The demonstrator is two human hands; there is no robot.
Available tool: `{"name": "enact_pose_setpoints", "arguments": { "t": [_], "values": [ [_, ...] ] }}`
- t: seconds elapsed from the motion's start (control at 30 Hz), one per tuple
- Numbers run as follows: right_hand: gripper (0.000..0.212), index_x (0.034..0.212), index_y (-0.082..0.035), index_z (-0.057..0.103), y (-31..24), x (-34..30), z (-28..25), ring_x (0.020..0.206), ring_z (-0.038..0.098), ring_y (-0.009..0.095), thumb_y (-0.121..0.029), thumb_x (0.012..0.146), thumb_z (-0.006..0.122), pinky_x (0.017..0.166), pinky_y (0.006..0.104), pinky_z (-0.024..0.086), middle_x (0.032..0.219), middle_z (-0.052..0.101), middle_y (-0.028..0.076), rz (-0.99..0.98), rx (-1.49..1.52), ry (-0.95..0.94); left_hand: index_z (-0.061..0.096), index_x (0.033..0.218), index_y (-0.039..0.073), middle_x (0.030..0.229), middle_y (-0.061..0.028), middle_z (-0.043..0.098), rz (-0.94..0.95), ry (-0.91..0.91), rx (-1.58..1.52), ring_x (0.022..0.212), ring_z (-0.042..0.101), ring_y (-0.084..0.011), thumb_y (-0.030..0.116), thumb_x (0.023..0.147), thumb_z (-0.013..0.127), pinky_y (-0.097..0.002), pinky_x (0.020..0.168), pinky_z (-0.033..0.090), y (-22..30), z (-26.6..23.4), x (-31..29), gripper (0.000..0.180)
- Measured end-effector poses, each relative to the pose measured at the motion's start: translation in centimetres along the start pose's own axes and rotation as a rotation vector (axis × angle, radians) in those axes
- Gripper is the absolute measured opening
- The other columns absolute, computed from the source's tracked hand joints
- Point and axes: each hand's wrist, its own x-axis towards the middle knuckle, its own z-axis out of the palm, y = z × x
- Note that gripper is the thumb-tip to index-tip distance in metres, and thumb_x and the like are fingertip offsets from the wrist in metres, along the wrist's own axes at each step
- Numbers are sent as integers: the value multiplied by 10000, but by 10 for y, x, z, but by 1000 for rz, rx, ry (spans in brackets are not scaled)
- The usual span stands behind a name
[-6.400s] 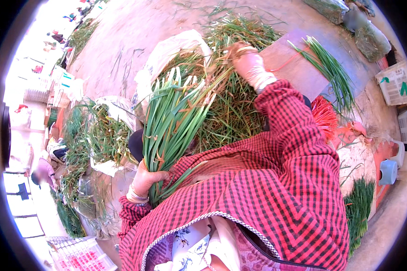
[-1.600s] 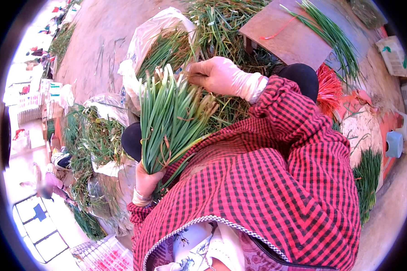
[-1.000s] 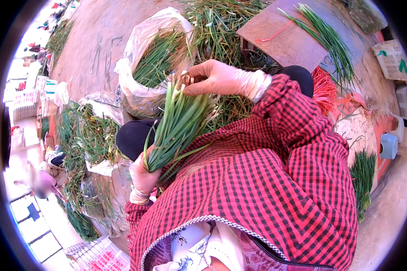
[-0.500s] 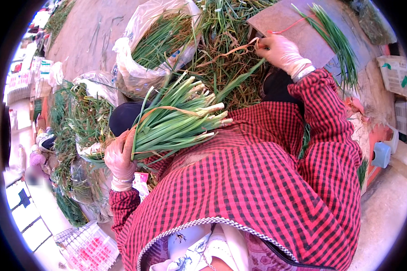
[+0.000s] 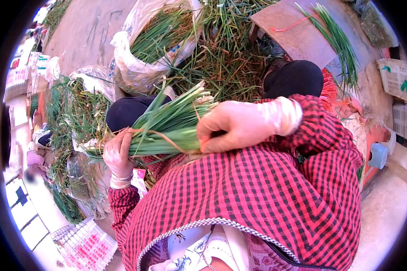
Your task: The person gathers green onions into a bunch and secures them by wrapping a red plastic strap around the bundle.
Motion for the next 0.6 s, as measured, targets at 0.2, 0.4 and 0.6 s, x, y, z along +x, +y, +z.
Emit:
{"name": "enact_pose_setpoints", "arguments": {
  "t": [0.2,0.4,0.6],
  "values": [
    [194,995,-19,677,36,-13,-56,841,653,148,-168,871,691,752,277,525,929,670,78,-14,-448,663,654,1178,138,1073,-76,677,32,39,-40,883,667,-258,106,743,611,-374,735,523,2,6,-4,439],
    [421,1173,-48,647,41,50,-37,960,663,230,-361,894,686,843,367,516,1054,691,137,198,-382,145,647,1167,108,1089,-93,681,88,42,-99,908,669,-279,171,750,647,-394,758,518,0,0,4,421],
    [219,932,-68,681,31,37,-29,683,636,329,-283,917,642,623,382,501,745,644,159,106,-600,165,662,1142,127,1055,-84,685,84,43,-150,878,685,-249,89,747,613,-365,718,538,4,4,0,399]
  ]
}}
